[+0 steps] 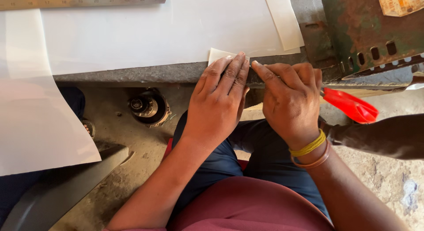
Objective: The person prepares and installs insulation paper strips into an electric motor stator, cutting the white film sheets with scissors, sizing them to length, and manually sliding each piece into the slots of the stator housing.
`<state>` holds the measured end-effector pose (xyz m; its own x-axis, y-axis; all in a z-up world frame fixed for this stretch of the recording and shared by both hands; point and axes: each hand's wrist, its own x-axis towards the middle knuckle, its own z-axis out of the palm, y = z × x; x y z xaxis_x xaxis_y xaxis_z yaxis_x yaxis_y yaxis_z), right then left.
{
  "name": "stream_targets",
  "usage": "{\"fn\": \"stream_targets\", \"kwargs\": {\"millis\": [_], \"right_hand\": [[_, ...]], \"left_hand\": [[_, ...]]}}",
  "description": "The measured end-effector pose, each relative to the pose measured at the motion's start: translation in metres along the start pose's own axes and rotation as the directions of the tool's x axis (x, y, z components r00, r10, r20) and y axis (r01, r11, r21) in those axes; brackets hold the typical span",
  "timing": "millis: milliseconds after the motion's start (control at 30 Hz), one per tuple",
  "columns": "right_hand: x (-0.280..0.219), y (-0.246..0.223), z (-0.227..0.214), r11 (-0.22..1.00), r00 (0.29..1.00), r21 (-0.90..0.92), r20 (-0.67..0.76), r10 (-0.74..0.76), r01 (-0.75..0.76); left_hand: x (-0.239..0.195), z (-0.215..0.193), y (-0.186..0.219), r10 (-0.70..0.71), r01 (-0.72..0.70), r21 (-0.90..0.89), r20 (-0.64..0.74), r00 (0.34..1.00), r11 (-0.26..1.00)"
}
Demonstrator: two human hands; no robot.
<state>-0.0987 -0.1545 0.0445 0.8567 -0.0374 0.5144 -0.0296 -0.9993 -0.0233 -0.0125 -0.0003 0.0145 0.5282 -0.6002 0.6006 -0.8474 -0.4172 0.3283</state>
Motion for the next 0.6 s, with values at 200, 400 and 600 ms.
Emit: {"fn": "stream_targets", "kwargs": {"millis": [200, 400, 600], "right_hand": [[-0.002, 0.008, -0.004, 0.998, 0.998, 0.031, 0.045, -0.051, 0.049], [-0.003, 0.013, -0.005, 0.996, 0.995, 0.067, 0.064, -0.07, 0.066], [-0.004, 0.016, -0.006, 0.991, 0.994, 0.103, 0.053, -0.096, 0.09]], "left_hand": [[-0.001, 0.003, 0.001, -0.012, 0.012, 0.027, -0.001, 1.0, 1.0], [0.0, 0.004, 0.002, -0.017, 0.017, 0.03, -0.018, 1.0, 0.999], [-0.001, 0.004, 0.002, -0.022, 0.023, 0.016, -0.015, 1.0, 1.0]]}}
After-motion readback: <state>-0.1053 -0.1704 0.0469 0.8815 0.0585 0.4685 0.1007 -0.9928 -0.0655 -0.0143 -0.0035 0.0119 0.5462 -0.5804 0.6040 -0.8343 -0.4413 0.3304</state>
